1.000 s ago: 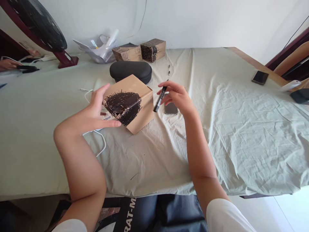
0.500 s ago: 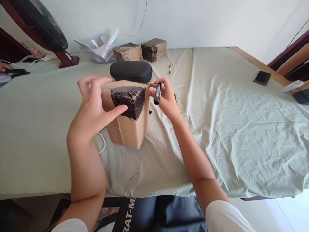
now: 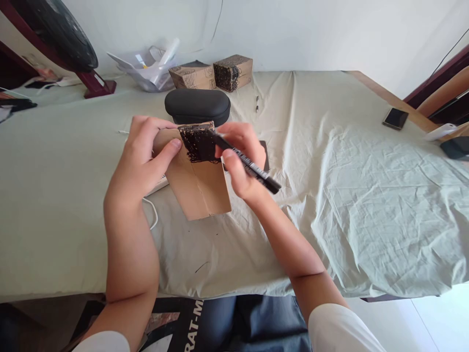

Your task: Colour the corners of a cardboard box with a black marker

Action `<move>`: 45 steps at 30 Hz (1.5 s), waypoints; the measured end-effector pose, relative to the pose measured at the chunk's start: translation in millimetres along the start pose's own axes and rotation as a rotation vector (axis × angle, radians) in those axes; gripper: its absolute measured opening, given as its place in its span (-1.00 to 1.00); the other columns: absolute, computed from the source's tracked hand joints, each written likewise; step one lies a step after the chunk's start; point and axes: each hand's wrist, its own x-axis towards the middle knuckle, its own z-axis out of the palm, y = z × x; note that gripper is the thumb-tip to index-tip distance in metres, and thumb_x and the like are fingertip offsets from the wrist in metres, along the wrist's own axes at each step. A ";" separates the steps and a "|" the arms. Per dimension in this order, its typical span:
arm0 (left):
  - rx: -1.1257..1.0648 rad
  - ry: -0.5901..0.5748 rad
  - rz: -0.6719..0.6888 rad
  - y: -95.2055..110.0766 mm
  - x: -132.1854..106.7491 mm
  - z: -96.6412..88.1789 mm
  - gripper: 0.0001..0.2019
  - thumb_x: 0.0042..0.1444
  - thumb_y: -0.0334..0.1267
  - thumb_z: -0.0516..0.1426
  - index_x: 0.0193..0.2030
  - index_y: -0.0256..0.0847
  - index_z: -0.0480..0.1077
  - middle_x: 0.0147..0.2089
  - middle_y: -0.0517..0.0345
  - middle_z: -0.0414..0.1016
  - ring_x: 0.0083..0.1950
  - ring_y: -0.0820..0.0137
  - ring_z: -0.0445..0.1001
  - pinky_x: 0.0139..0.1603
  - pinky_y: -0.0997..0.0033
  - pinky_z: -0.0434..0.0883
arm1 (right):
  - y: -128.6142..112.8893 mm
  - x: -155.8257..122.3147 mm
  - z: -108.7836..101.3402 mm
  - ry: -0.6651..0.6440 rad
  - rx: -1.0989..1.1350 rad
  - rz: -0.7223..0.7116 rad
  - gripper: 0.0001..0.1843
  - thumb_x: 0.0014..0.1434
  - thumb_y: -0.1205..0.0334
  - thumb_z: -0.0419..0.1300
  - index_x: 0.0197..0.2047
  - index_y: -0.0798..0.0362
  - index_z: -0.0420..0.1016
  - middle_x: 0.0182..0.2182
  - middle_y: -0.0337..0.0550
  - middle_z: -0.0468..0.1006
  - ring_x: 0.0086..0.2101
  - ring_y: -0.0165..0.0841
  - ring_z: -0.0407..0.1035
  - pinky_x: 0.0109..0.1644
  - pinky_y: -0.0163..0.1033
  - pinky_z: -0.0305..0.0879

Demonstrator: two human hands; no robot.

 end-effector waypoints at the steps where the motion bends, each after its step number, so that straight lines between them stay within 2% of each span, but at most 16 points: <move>1: 0.003 0.002 0.007 0.1 0.3 0.0 -0.69 0.45 0.07 0.11 0.22 0.12 0.43 0.34 0.09 0.33 0.45 0.05 0.37 0.44 -0.03 0.42 | -3.9 -1.2 1.6 -0.038 -0.011 -0.043 -0.80 0.42 -0.06 0.16 -0.03 -0.17 0.47 -0.37 -0.26 0.51 -0.42 -0.29 0.43 -0.26 -0.10 0.45; 4: 0.022 0.018 0.023 0.6 1.2 0.3 -0.67 0.45 0.08 0.11 0.21 0.04 0.43 0.31 0.07 0.34 0.42 0.06 0.39 0.38 -0.06 0.45 | -9.7 -1.9 8.1 -0.110 -0.121 -0.135 -0.97 0.29 0.19 0.19 -0.23 -0.11 0.44 -0.44 -0.29 0.51 -0.51 -0.34 0.32 -0.33 -0.12 0.34; 6: 0.036 0.030 0.020 0.7 1.6 0.4 -0.68 0.44 0.08 0.12 0.20 0.03 0.43 0.30 0.08 0.35 0.39 0.09 0.41 0.33 -0.03 0.47 | -8.3 -1.4 12.6 -0.132 -0.178 -0.196 -0.93 0.23 0.27 0.14 -0.29 -0.09 0.41 -0.47 -0.31 0.49 -0.52 -0.35 0.30 -0.33 -0.13 0.26; 10: 0.021 0.030 -0.003 -0.4 1.8 0.3 -0.63 0.44 0.15 0.11 0.23 0.07 0.42 0.35 0.11 0.33 0.44 0.04 0.38 0.37 -0.09 0.44 | 2.9 -2.3 18.9 -0.173 -0.272 -0.334 -0.92 0.21 0.30 0.06 -0.32 -0.06 0.32 -0.51 -0.34 0.42 -0.53 -0.37 0.28 -0.26 -0.14 0.17; 14: 0.012 0.036 -0.003 -2.6 2.0 0.4 -0.65 0.44 0.14 0.12 0.22 0.10 0.42 0.35 0.08 0.32 0.46 0.00 0.36 0.40 -0.12 0.45 | 12.7 -5.7 23.1 -0.179 -0.303 -0.400 -0.92 0.20 0.34 0.04 -0.29 -0.05 0.27 -0.50 -0.37 0.38 -0.52 -0.40 0.28 -0.20 -0.14 0.11; 18: 0.018 0.049 0.009 -3.6 2.7 0.5 -0.70 0.44 0.13 0.15 0.16 0.12 0.43 0.30 0.07 0.34 0.42 0.02 0.39 0.40 -0.08 0.46 | 15.7 -8.5 25.8 -0.182 -0.325 -0.351 -0.94 0.20 0.32 0.04 -0.27 -0.05 0.27 -0.48 -0.36 0.39 -0.50 -0.39 0.27 -0.17 -0.11 0.11; 22: 0.035 0.051 0.020 -2.7 3.0 1.0 -0.75 0.46 0.02 0.15 0.16 0.06 0.42 0.24 0.03 0.33 0.33 0.07 0.43 0.32 -0.06 0.48 | 12.2 -10.1 25.0 -0.176 -0.276 -0.266 -0.97 0.19 0.27 0.07 -0.27 -0.06 0.27 -0.48 -0.35 0.40 -0.50 -0.37 0.26 -0.16 -0.08 0.18; 27: 0.027 0.047 0.020 -1.0 2.1 1.0 -0.72 0.45 0.11 0.14 0.15 0.09 0.44 0.24 0.06 0.36 0.32 0.09 0.43 0.22 0.04 0.54 | 2.8 -10.7 21.5 -0.125 -0.196 -0.116 -0.86 0.14 0.28 0.14 -0.21 -0.11 0.27 -0.46 -0.36 0.41 -0.51 -0.34 0.23 -0.24 -0.09 0.30; 31: 0.014 0.031 0.044 0.9 1.2 0.6 -0.72 0.44 0.07 0.15 0.14 0.05 0.45 0.23 0.06 0.36 0.29 0.12 0.45 0.14 0.07 0.55 | -0.5 -7.4 19.3 -0.017 -0.136 -0.176 -0.85 0.10 0.32 0.16 -0.29 -0.10 0.25 -0.50 -0.34 0.35 -0.53 -0.35 0.17 -0.32 -0.11 0.24; 35: 0.009 0.013 0.049 1.0 1.1 0.9 -0.72 0.45 0.08 0.14 0.15 0.06 0.44 0.24 0.08 0.35 0.33 0.09 0.42 0.22 -0.01 0.52 | -0.7 -5.8 16.7 -0.006 -0.212 -0.129 -0.89 0.13 0.21 0.17 -0.34 -0.11 0.26 -0.53 -0.32 0.27 -0.53 -0.33 0.17 -0.24 -0.05 0.39; 38: 0.014 0.022 0.065 1.4 0.7 0.0 -0.76 0.46 -0.02 0.16 0.16 0.03 0.42 0.22 0.08 0.36 0.32 0.15 0.42 0.29 0.03 0.49 | -0.7 -5.7 13.6 0.028 -0.188 -0.122 -0.87 0.15 0.18 0.19 -0.36 -0.11 0.28 -0.53 -0.31 0.26 -0.50 -0.31 0.21 -0.15 0.00 0.47; 40: 0.033 0.032 0.038 4.0 -0.4 -1.3 -0.73 0.41 0.00 0.22 0.15 0.03 0.41 0.22 0.08 0.38 0.32 0.15 0.42 0.36 0.01 0.45 | -1.1 -4.8 11.2 0.073 -0.145 -0.148 -0.88 0.16 0.22 0.19 -0.36 -0.10 0.29 -0.53 -0.31 0.26 -0.50 -0.32 0.20 -0.18 -0.01 0.45; 43: 0.046 0.066 -0.041 9.6 -2.6 -1.8 -0.54 0.23 0.10 0.39 0.09 0.00 0.35 0.24 0.05 0.34 0.38 0.05 0.37 0.49 -0.09 0.34 | -2.1 -2.1 8.4 0.122 -0.097 -0.212 -0.89 0.16 0.31 0.16 -0.34 -0.09 0.30 -0.53 -0.32 0.26 -0.50 -0.33 0.16 -0.29 -0.06 0.32; 45: 0.028 0.087 -0.082 11.1 -3.3 0.6 -0.45 0.14 0.09 0.45 0.06 -0.04 0.31 0.24 -0.01 0.28 0.44 0.00 0.31 0.55 -0.15 0.26 | -2.5 0.1 7.8 0.115 -0.110 -0.229 -0.88 0.18 0.32 0.15 -0.33 -0.09 0.29 -0.52 -0.31 0.26 -0.51 -0.33 0.15 -0.32 -0.08 0.28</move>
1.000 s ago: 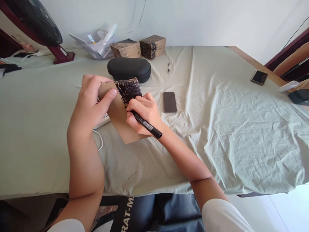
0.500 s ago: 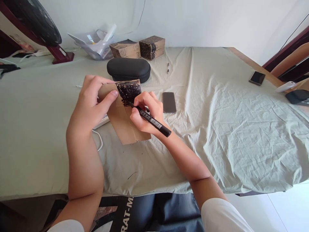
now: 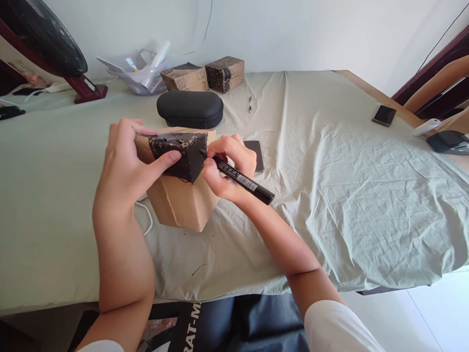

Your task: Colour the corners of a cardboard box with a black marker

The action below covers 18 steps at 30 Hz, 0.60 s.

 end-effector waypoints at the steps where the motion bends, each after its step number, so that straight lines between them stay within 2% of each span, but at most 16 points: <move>1: -0.015 0.022 -0.005 -0.8 0.1 2.1 -0.43 0.10 0.06 0.48 0.05 -0.07 0.31 0.24 -0.03 0.26 0.47 -0.01 0.28 0.57 -0.17 0.23 | 0.3 1.0 0.3 -0.004 -0.020 -0.010 -0.88 0.20 0.31 0.15 -0.33 -0.09 0.29 -0.53 -0.32 0.25 -0.53 -0.34 0.15 -0.33 -0.08 0.28; 5: -0.092 0.143 0.063 -13.5 4.0 11.0 -0.43 -0.05 -0.14 0.51 0.00 -0.15 0.34 0.24 -0.06 0.21 0.49 0.01 0.24 0.59 -0.15 0.12 | 2.4 3.8 5.0 -0.007 -0.051 -0.147 -0.89 0.25 0.25 0.14 -0.32 -0.07 0.27 -0.57 -0.35 0.21 -0.59 -0.39 0.14 -0.40 -0.13 0.21; 10: -0.156 0.153 0.085 -28.6 9.3 10.5 -0.52 -0.02 -0.14 0.43 0.01 -0.15 0.42 0.21 -0.05 0.26 0.42 0.11 0.31 0.54 -0.05 0.14 | -0.1 -2.6 15.5 -0.034 0.022 -0.316 -0.88 0.29 0.35 0.12 -0.26 -0.07 0.26 -0.55 -0.36 0.24 -0.57 -0.41 0.12 -0.43 -0.19 0.11; 15: -0.125 0.163 0.074 -24.6 9.2 7.3 -0.62 0.08 -0.03 0.36 -0.04 -0.11 0.44 0.06 0.06 0.43 0.22 0.15 0.44 0.35 0.04 0.29 | -6.3 -19.0 22.5 -0.265 -0.228 -0.442 -0.82 0.37 0.35 0.14 -0.27 -0.06 0.26 -0.51 -0.35 0.21 -0.47 -0.39 0.19 -0.33 -0.18 0.06; 18: -0.115 0.170 0.041 -20.6 8.9 8.0 -0.62 0.06 -0.01 0.36 -0.08 -0.11 0.43 0.00 0.09 0.48 0.13 0.16 0.47 0.21 0.10 0.35 | -7.9 -24.7 25.0 -0.313 -0.323 -0.439 -0.78 0.35 0.41 0.17 -0.31 -0.04 0.26 -0.49 -0.34 0.22 -0.43 -0.40 0.19 -0.29 -0.18 0.03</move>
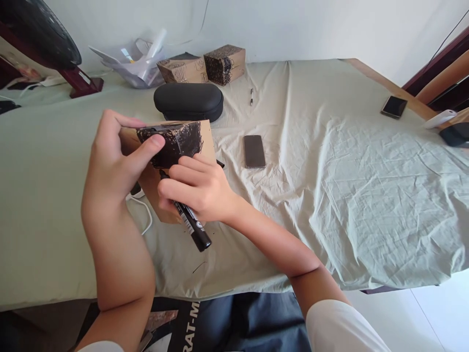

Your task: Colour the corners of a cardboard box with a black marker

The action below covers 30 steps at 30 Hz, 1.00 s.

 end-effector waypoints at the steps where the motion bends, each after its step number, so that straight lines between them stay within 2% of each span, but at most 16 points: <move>1: 0.003 0.006 -0.010 0.7 0.0 0.4 -0.62 0.05 -0.01 0.36 -0.09 -0.12 0.43 -0.01 0.10 0.48 0.12 0.15 0.48 0.19 0.10 0.35 | -0.8 -0.4 1.0 -0.005 -0.008 0.008 -0.76 0.36 0.41 0.18 -0.31 -0.03 0.26 -0.49 -0.34 0.23 -0.42 -0.40 0.19 -0.28 -0.17 0.02; 7: 0.026 0.055 -0.026 2.5 0.2 1.3 -0.63 0.06 -0.08 0.43 -0.13 -0.15 0.42 -0.05 0.13 0.43 0.07 0.20 0.48 0.17 0.12 0.36 | -5.7 -0.1 5.9 -0.034 -0.088 0.037 -0.75 0.41 0.33 0.22 -0.32 -0.01 0.28 -0.48 -0.35 0.33 -0.38 -0.38 0.24 -0.18 -0.12 0.00; 13: 0.048 0.080 -0.021 6.3 -0.6 2.4 -0.65 0.06 -0.19 0.47 -0.17 -0.16 0.41 -0.07 0.17 0.37 0.02 0.28 0.46 0.19 0.18 0.39 | -9.1 0.4 7.6 -0.043 -0.096 0.077 -0.76 0.40 0.34 0.23 -0.32 -0.02 0.32 -0.49 -0.36 0.37 -0.37 -0.37 0.24 -0.18 -0.12 0.01; 18: 0.067 0.085 -0.016 4.9 -0.3 2.6 -0.67 0.07 -0.18 0.45 -0.16 -0.15 0.42 -0.06 0.15 0.39 0.03 0.27 0.48 0.17 0.17 0.40 | -8.7 2.6 8.0 -0.027 -0.097 0.084 -0.76 0.38 0.36 0.24 -0.32 -0.01 0.32 -0.49 -0.36 0.39 -0.38 -0.38 0.24 -0.19 -0.13 0.02; 22: 0.078 0.096 -0.029 -0.3 1.8 0.8 -0.66 0.06 -0.13 0.43 -0.18 -0.15 0.39 -0.06 0.15 0.39 0.05 0.22 0.48 0.20 0.09 0.40 | -6.1 2.5 7.5 -0.015 -0.109 0.097 -0.75 0.34 0.37 0.21 -0.35 -0.01 0.27 -0.53 -0.36 0.32 -0.40 -0.38 0.21 -0.21 -0.12 0.00; 30: 0.053 0.060 -0.047 -7.8 5.9 -2.5 -0.63 0.01 0.00 0.36 -0.16 -0.13 0.40 -0.08 0.15 0.41 0.07 0.19 0.47 0.25 0.01 0.39 | 1.1 -1.2 5.2 0.061 -0.002 0.226 -0.82 0.23 0.41 0.11 -0.34 -0.03 0.21 -0.51 -0.32 0.19 -0.45 -0.37 0.11 -0.28 -0.17 0.04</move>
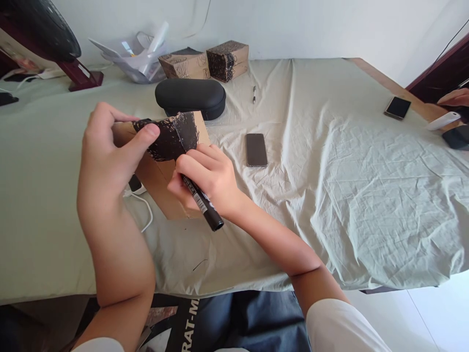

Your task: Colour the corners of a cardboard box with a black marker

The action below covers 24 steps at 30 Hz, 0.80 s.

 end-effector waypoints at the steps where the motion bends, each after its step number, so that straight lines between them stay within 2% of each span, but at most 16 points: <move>1: -0.004 0.002 0.002 0.1 -0.2 -0.2 -0.63 0.02 0.00 0.37 -0.16 -0.12 0.40 -0.09 0.16 0.41 0.07 0.18 0.47 0.25 0.01 0.39 | 0.0 0.6 -0.4 0.009 0.022 0.017 -0.81 0.22 0.42 0.10 -0.35 -0.03 0.20 -0.51 -0.32 0.17 -0.45 -0.38 0.10 -0.30 -0.18 0.06; 4: -0.033 -0.018 0.029 1.1 -1.5 -1.3 -0.67 0.07 -0.02 0.35 -0.15 -0.12 0.41 -0.08 0.13 0.44 0.08 0.17 0.49 0.24 0.05 0.40 | -0.6 3.3 -2.3 0.037 0.087 0.015 -0.79 0.21 0.45 0.09 -0.35 -0.04 0.17 -0.52 -0.33 0.16 -0.46 -0.38 0.07 -0.32 -0.20 0.07; 8: -0.102 -0.148 0.147 2.6 -3.0 -2.8 -0.70 0.21 -0.02 0.31 -0.06 -0.12 0.44 0.06 0.05 0.53 0.19 0.14 0.51 0.30 0.08 0.37 | -1.0 6.4 -6.2 0.014 0.075 0.007 -0.81 0.22 0.42 0.10 -0.35 -0.04 0.18 -0.51 -0.31 0.20 -0.46 -0.38 0.11 -0.30 -0.19 0.10; 11: -0.138 -0.193 0.190 3.6 -3.2 -2.3 -0.68 0.44 0.11 0.14 -0.03 -0.11 0.46 0.08 0.05 0.57 0.22 0.18 0.52 0.33 0.10 0.38 | -0.3 8.1 -9.4 0.006 0.041 0.025 -0.83 0.24 0.39 0.09 -0.35 -0.03 0.20 -0.51 -0.31 0.23 -0.46 -0.38 0.15 -0.28 -0.19 0.12; 13: -0.150 -0.200 0.200 4.7 -3.2 -1.7 -0.61 0.50 0.16 0.05 -0.03 -0.12 0.48 0.08 0.04 0.58 0.23 0.18 0.53 0.36 0.09 0.37 | 0.7 9.1 -11.5 0.007 0.034 0.020 -0.83 0.27 0.37 0.10 -0.34 -0.03 0.21 -0.51 -0.32 0.25 -0.46 -0.39 0.18 -0.26 -0.18 0.13; 16: -0.144 -0.223 0.208 7.8 -4.0 -1.3 -0.64 0.51 0.11 0.06 0.00 -0.11 0.50 0.11 0.05 0.57 0.25 0.18 0.53 0.38 0.10 0.37 | 2.3 11.2 -14.9 -0.002 0.018 0.001 -0.85 0.32 0.33 0.12 -0.31 -0.02 0.26 -0.50 -0.33 0.29 -0.47 -0.40 0.22 -0.25 -0.18 0.13; 19: -0.151 -0.250 0.212 12.2 -6.2 -1.4 -0.75 0.50 -0.04 0.07 -0.01 -0.10 0.50 0.08 0.08 0.55 0.22 0.23 0.53 0.36 0.14 0.37 | 1.9 16.3 -20.2 -0.011 -0.038 -0.010 -0.83 0.36 0.30 0.13 -0.31 -0.03 0.27 -0.52 -0.34 0.30 -0.47 -0.40 0.23 -0.25 -0.17 0.14; 24: -0.148 -0.253 0.185 20.7 -11.7 -4.0 -0.87 0.38 -0.22 0.09 -0.13 -0.11 0.47 0.03 0.13 0.53 0.16 0.25 0.54 0.26 0.15 0.43 | -5.4 29.6 -32.4 0.072 0.040 -0.024 -0.75 0.31 0.33 0.20 -0.37 -0.04 0.24 -0.55 -0.34 0.31 -0.48 -0.40 0.22 -0.33 -0.15 0.14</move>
